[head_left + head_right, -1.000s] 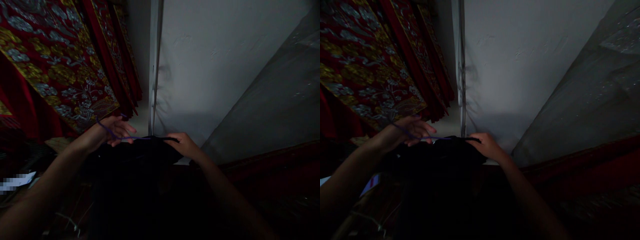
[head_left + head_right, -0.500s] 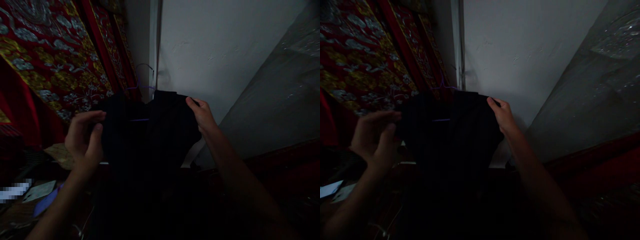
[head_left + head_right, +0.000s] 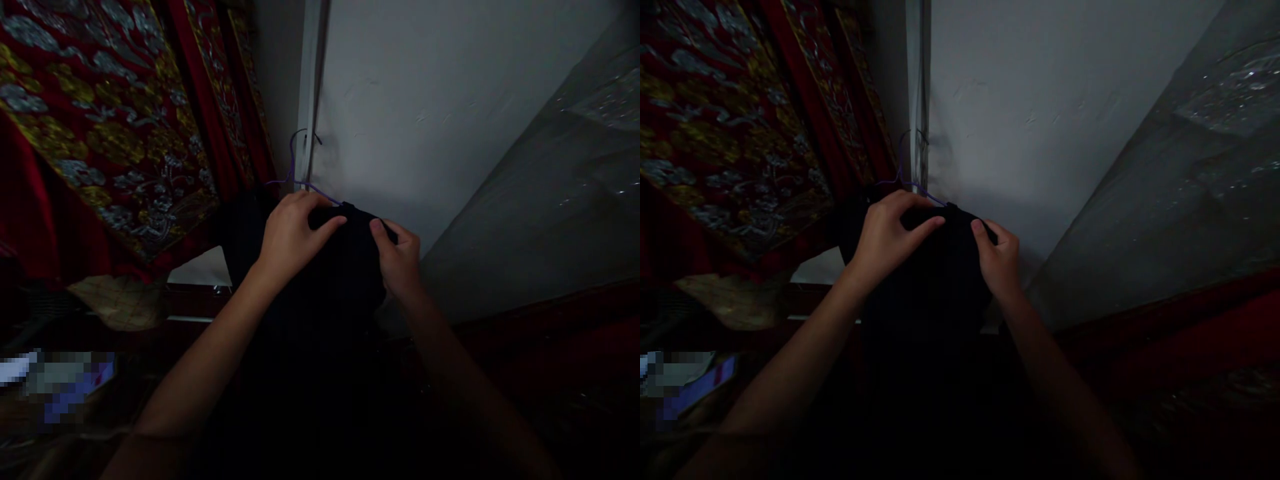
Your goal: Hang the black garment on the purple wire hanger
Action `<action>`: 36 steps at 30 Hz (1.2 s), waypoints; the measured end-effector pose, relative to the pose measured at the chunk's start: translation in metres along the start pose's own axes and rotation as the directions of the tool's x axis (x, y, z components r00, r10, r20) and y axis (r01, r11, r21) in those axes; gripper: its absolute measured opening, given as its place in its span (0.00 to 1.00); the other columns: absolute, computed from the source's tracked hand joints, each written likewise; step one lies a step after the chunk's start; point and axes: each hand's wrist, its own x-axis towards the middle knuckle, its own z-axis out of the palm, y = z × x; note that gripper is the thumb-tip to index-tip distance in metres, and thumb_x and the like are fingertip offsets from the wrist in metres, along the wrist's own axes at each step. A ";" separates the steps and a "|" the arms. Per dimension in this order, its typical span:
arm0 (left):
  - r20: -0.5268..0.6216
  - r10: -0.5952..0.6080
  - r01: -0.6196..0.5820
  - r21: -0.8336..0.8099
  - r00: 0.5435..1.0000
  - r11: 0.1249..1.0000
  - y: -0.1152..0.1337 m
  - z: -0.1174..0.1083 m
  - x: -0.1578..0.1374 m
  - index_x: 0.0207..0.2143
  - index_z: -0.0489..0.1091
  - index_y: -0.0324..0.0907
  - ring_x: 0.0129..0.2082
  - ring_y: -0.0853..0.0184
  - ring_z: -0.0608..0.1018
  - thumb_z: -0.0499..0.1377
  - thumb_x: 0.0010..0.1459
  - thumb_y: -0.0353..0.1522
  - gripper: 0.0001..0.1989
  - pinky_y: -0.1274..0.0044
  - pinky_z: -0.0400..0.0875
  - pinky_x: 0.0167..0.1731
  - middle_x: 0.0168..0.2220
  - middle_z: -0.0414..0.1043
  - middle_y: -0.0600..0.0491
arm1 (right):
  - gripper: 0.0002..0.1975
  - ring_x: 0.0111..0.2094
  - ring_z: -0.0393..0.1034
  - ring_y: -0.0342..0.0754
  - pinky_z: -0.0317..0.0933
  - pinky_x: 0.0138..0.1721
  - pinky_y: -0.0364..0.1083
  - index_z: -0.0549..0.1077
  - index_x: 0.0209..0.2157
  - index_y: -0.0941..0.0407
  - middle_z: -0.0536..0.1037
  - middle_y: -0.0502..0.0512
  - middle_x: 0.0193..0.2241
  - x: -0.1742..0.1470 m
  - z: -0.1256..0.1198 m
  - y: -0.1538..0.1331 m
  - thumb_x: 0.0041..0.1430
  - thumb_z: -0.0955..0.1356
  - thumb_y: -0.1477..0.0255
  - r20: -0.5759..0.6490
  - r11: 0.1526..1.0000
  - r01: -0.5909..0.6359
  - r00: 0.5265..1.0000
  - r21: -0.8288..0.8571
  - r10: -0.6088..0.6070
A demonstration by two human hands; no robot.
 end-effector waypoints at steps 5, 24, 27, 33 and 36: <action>-0.076 -0.052 0.050 -0.017 0.996 0.999 -0.006 0.011 0.022 0.33 0.75 0.39 0.36 0.64 0.77 0.60 0.64 0.34 0.09 0.74 0.67 0.40 0.33 0.77 0.51 | 0.19 0.29 0.66 0.46 0.63 0.33 0.46 0.78 0.30 0.56 0.71 0.49 0.24 0.011 0.000 -0.006 0.63 0.69 0.54 0.023 0.997 0.060 0.998 -0.039 -0.059; -0.363 -0.532 0.507 -0.170 0.765 0.845 -0.076 0.056 -0.137 0.52 0.57 0.43 0.45 0.59 0.71 0.71 0.50 0.43 0.34 0.68 0.68 0.47 0.47 0.63 0.47 | 0.26 0.52 0.75 0.57 0.69 0.55 0.57 0.78 0.43 0.56 0.80 0.61 0.48 0.009 -0.002 0.036 0.53 0.73 0.50 -0.183 0.907 -0.258 0.926 0.331 0.330; -0.298 -0.510 0.487 -0.153 0.807 0.860 -0.077 0.063 -0.137 0.42 0.62 0.44 0.39 0.62 0.72 0.64 0.57 0.35 0.15 0.71 0.67 0.42 0.41 0.65 0.51 | 0.26 0.53 0.75 0.58 0.69 0.54 0.59 0.78 0.44 0.56 0.80 0.62 0.49 0.015 -0.005 0.038 0.54 0.72 0.49 -0.154 0.901 -0.279 0.927 0.333 0.343; -0.188 -0.600 0.537 -0.296 0.778 0.790 -0.059 0.062 -0.154 0.30 0.59 0.45 0.31 0.66 0.68 0.54 0.57 0.27 0.05 0.76 0.64 0.35 0.28 0.60 0.57 | 0.21 0.52 0.74 0.58 0.66 0.55 0.60 0.75 0.44 0.57 0.79 0.62 0.46 -0.007 -0.004 0.049 0.60 0.69 0.55 -0.322 0.985 -0.147 0.931 0.095 0.170; -0.171 -0.715 0.597 -0.439 0.678 0.671 -0.039 0.057 -0.174 0.32 0.62 0.45 0.30 0.67 0.68 0.54 0.56 0.29 0.03 0.78 0.64 0.32 0.28 0.61 0.58 | 0.22 0.60 0.67 0.58 0.58 0.63 0.62 0.70 0.54 0.54 0.73 0.63 0.57 -0.072 0.012 0.050 0.60 0.70 0.62 -0.500 0.995 -0.048 0.866 -0.083 0.000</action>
